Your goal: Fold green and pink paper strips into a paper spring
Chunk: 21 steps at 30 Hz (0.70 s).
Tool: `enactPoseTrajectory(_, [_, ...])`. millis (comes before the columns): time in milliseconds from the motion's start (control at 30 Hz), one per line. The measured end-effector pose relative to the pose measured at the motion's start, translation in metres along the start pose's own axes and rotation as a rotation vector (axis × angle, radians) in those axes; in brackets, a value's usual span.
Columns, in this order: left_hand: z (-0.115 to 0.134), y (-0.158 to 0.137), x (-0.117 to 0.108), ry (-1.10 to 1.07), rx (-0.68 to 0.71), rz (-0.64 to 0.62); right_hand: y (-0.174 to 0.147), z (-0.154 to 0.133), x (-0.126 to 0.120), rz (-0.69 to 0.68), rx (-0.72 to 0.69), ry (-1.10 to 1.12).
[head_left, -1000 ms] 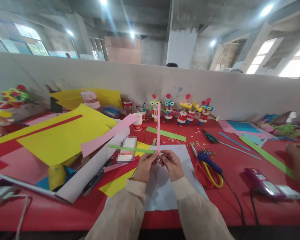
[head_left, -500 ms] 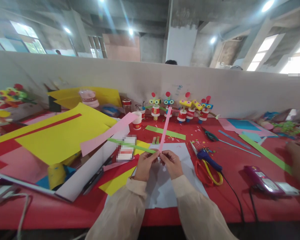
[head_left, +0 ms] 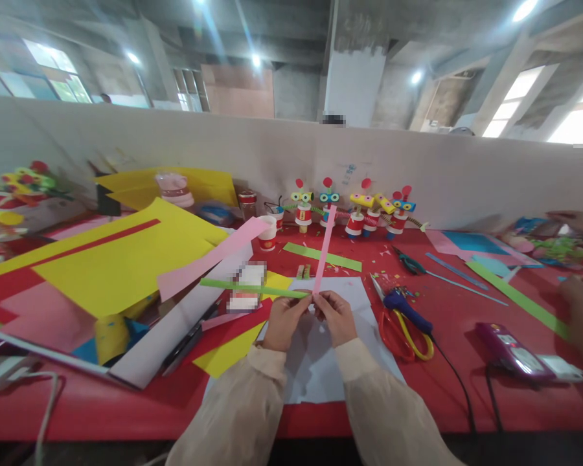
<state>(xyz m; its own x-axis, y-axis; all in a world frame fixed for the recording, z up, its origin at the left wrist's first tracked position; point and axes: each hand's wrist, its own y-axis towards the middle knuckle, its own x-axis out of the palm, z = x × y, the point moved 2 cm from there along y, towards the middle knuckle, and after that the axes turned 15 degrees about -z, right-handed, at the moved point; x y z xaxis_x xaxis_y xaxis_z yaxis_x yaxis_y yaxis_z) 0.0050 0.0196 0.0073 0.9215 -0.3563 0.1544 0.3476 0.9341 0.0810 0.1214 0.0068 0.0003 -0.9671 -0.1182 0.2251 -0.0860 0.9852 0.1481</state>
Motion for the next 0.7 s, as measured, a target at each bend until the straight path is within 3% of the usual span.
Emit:
enactPoseTrajectory(433, [-0.003,0.002,0.001,0.054,0.000,-0.019,0.003,0.004,-0.005,0.027,0.005,0.016])
enactPoseTrajectory(700, [0.003,0.001,0.009,-0.370,-0.101,-0.013,0.004,0.001,-0.002,-0.005,-0.005,0.018])
